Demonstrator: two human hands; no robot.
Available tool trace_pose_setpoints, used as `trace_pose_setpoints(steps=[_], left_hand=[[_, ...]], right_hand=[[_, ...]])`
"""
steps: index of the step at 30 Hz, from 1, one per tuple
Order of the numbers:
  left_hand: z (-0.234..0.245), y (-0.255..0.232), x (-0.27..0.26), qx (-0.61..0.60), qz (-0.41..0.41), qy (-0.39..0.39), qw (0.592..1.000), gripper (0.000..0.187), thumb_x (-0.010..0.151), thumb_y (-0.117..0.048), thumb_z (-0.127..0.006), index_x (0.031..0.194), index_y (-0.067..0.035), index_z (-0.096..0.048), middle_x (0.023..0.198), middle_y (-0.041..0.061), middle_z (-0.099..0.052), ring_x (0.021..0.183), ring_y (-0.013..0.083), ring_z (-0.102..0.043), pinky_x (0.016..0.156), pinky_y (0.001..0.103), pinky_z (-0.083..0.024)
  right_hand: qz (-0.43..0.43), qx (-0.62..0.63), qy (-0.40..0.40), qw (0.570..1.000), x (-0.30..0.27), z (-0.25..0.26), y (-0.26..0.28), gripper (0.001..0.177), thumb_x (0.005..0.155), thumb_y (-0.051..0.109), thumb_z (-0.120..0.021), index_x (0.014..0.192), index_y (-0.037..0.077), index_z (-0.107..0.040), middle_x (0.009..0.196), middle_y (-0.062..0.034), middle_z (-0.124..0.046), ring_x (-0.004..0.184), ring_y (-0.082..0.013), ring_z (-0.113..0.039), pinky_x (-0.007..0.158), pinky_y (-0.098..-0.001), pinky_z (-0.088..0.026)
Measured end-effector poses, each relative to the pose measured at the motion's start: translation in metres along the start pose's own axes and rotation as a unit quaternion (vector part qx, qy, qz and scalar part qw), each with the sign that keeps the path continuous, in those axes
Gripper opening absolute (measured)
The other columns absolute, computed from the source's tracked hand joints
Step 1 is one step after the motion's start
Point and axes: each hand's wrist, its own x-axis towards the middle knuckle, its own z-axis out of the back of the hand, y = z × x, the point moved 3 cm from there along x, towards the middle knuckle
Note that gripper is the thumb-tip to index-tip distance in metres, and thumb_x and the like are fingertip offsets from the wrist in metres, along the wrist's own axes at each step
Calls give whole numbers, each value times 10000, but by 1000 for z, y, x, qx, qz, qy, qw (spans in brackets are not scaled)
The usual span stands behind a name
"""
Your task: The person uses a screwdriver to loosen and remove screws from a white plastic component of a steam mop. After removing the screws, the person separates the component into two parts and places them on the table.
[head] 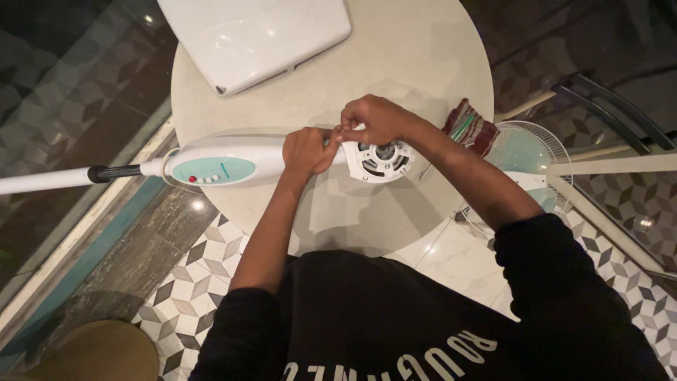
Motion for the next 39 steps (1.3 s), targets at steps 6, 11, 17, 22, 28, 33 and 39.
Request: trace_pose_setpoints(steps=[6,11,17,22,28,33,39], left_hand=[[2,-6,0,-15,-17,-23,999,576,995,-520,-444,839,-106,-812,745,155,-732,808,352,-713,779,461,-535],[2,-10,1,-13,-12,-12,1000,577,991,-513,-448,833,-91,-808,763,174,-733,821,362,-712,781,464,-533],[2,-13,-3,-16,-28,-38,999,570,992,-520,-456,864,-96,-815,780,194,-731,818,376,-711,791,469,-535],[3,-13,-1,-16,-21,-20,999,565,988,-557,-433,930,-152,-824,765,185,-737,835,376,-707,793,475,-531],[2,-9,9,-9,4,-10,1000,544,990,-552,-422,964,-189,-826,788,164,-745,855,364,-712,821,460,-536],[-2,-8,9,10,8,-5,1000,550,992,-543,-431,936,-167,-828,791,137,-755,836,355,-721,812,460,-545],[0,-9,8,7,6,-1,1000,537,1001,-528,-424,927,-174,-822,751,141,-746,816,358,-715,782,466,-542]], right_hand=[[7,85,5,996,-6,3,-13,291,873,294,-824,827,41,-689,740,-46,-703,700,-154,-649,722,-313,-553],[-4,130,5,991,-12,5,-14,258,873,253,-838,823,44,-695,708,5,-674,668,-85,-550,636,-273,-474],[-24,165,-1,986,-18,5,-9,235,893,227,-814,805,38,-706,695,9,-674,646,-66,-522,612,-268,-448],[-85,151,-63,983,-24,12,-6,289,978,267,-720,849,9,-705,700,-48,-644,665,-86,-541,623,-295,-469],[-127,-72,-246,958,-62,39,3,357,1067,307,-601,894,9,-691,801,-191,-661,735,-373,-618,666,-459,-471],[-201,-54,-330,921,-73,24,9,415,1048,343,-578,820,6,-656,711,-208,-627,666,-411,-605,619,-490,-458],[-188,-36,-330,925,-73,16,-5,466,1098,318,-539,787,-23,-603,650,-236,-564,597,-428,-552,601,-500,-432]])
